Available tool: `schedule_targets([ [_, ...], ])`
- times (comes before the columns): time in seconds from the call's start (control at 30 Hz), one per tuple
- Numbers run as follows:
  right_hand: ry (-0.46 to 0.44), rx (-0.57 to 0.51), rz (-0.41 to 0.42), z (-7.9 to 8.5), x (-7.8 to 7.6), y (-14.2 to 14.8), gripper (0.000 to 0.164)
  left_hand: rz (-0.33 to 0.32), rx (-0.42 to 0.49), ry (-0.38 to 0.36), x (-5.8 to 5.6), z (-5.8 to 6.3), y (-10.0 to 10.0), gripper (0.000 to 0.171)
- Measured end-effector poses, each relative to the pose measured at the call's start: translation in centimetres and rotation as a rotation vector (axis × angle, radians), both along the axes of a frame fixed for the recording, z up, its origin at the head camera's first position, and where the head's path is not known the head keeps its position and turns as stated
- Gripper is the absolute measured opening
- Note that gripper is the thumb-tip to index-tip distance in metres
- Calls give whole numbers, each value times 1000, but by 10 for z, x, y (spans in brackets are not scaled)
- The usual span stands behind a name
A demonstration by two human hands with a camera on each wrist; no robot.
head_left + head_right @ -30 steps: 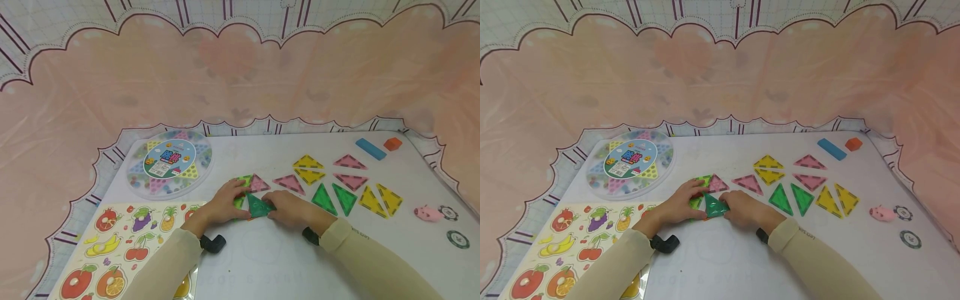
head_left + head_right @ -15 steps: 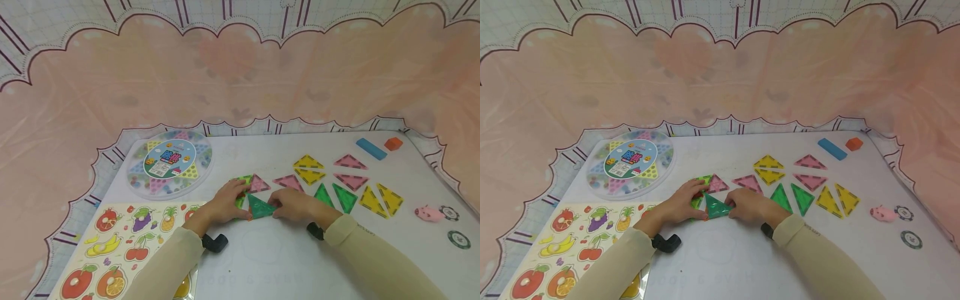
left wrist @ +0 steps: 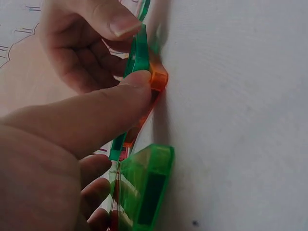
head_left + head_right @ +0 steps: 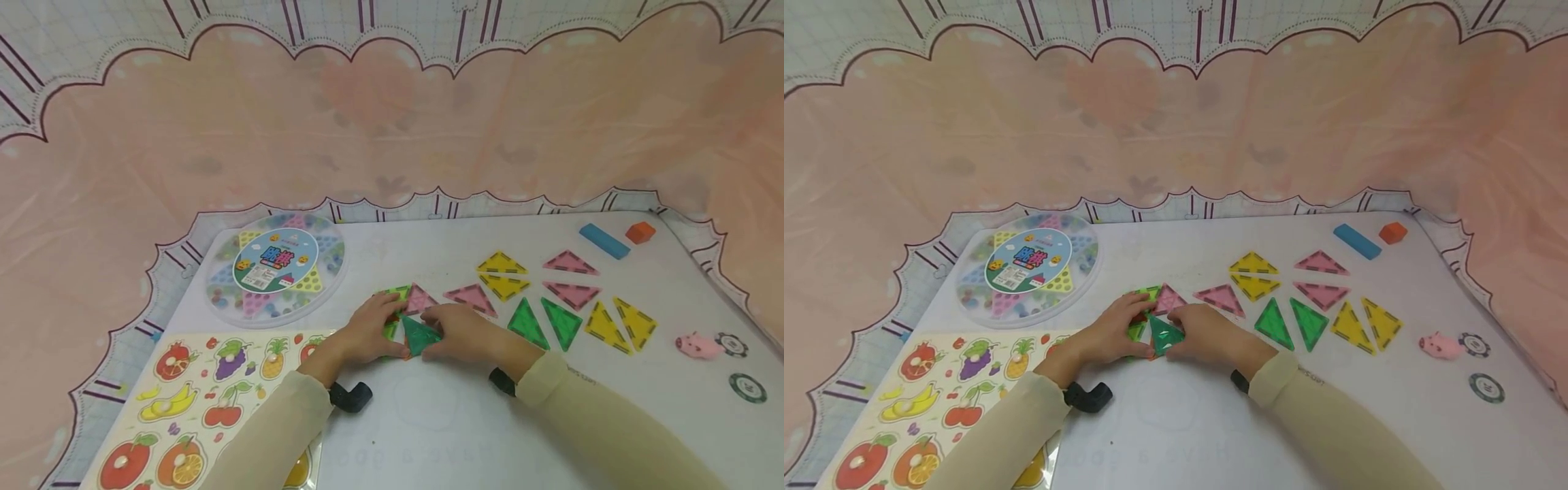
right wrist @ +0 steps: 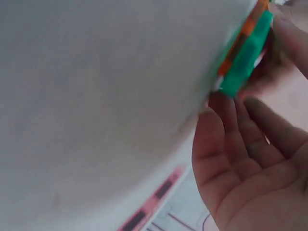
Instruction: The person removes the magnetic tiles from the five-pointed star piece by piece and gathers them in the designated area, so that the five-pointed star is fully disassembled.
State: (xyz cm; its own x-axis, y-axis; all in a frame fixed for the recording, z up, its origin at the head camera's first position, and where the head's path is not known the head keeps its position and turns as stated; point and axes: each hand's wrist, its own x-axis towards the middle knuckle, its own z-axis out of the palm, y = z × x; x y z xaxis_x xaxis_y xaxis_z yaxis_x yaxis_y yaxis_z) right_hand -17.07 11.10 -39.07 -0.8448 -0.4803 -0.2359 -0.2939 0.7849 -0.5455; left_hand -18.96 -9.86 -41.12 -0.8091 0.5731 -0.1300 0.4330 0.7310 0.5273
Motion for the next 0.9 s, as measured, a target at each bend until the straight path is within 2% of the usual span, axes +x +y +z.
schedule_targets([
  [0.1, 18, 6, 9, -2, 0, -8, 67, 2, 14, -3, 0, 1, 1, 82],
  [0.33, 87, 64, 39, -3, 2, -16, 63, 16, 15, -4, 1, 2, 1, 85],
  [0.6, 112, 112, 54, -1, 3, -18, 57, 22, 18, 5, 1, 4, 2, 85],
  [0.9, 140, 160, 67, -1, 4, -20, 61, 25, 8, 7, 2, 6, 4, 85],
])
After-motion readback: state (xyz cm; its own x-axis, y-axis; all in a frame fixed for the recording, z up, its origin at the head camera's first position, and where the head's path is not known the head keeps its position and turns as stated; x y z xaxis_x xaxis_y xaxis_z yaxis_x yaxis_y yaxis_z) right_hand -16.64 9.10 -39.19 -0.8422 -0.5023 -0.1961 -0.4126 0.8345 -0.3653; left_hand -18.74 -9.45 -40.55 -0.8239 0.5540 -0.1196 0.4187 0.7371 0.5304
